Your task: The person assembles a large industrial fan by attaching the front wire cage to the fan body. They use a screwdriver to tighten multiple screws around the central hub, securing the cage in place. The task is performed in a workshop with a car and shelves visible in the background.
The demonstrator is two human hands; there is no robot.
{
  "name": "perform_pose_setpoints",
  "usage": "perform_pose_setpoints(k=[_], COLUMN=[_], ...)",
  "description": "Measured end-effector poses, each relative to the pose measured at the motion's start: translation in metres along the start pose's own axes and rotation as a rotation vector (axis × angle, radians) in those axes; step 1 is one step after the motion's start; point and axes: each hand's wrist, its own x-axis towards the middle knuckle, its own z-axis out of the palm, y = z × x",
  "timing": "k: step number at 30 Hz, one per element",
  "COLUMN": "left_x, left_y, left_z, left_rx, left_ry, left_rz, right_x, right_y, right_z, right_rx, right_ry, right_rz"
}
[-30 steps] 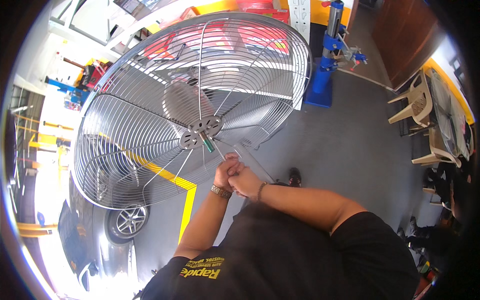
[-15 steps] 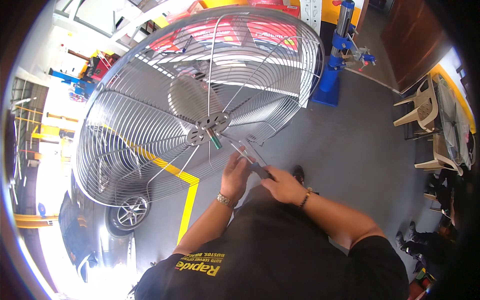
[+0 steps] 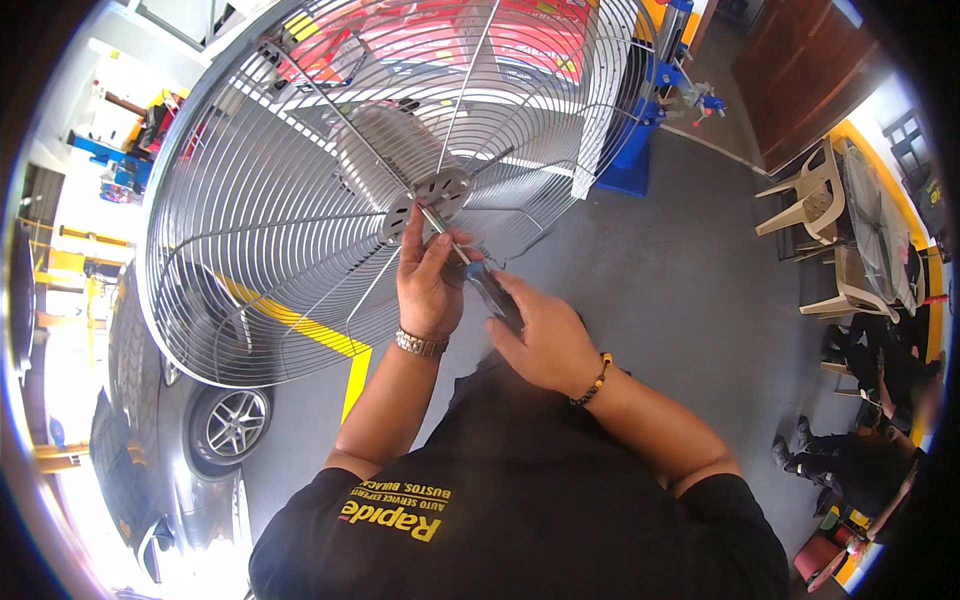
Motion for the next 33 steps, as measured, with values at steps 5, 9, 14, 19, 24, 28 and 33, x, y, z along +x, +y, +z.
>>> perform_pose_setpoints(k=[5,9,14,19,24,28,33], left_x=[0.002,0.005,0.009,-0.004,-0.013,-0.014,-0.020], left_y=[0.005,0.004,0.001,-0.012,-0.019,-0.028,-0.028], left_z=[0.003,0.000,-0.005,-0.004,-0.012,-0.010,-0.005], left_rx=[-0.075,-0.127,-0.344,-0.505,-0.274,-0.315,-0.229], left_ry=[-0.031,-0.058,-0.172,-0.410,-0.483,-0.261,-0.242], left_rz=[-0.038,-0.039,-0.067,-0.213,-0.241,-0.174,-0.152], right_x=[0.003,0.000,-0.004,0.006,0.005,-0.001,-0.003], right_y=[-0.002,-0.014,-0.027,-0.020,-0.018,-0.025,-0.026], right_z=[0.004,0.009,0.018,0.014,0.008,0.014,0.019], right_rx=[-0.121,-0.245,-0.700,0.284,0.309,-0.268,-0.244], right_ry=[0.131,0.153,0.279,0.164,0.185,0.308,0.175], right_rz=[-0.100,-0.037,-0.225,0.247,0.263,-0.184,0.119])
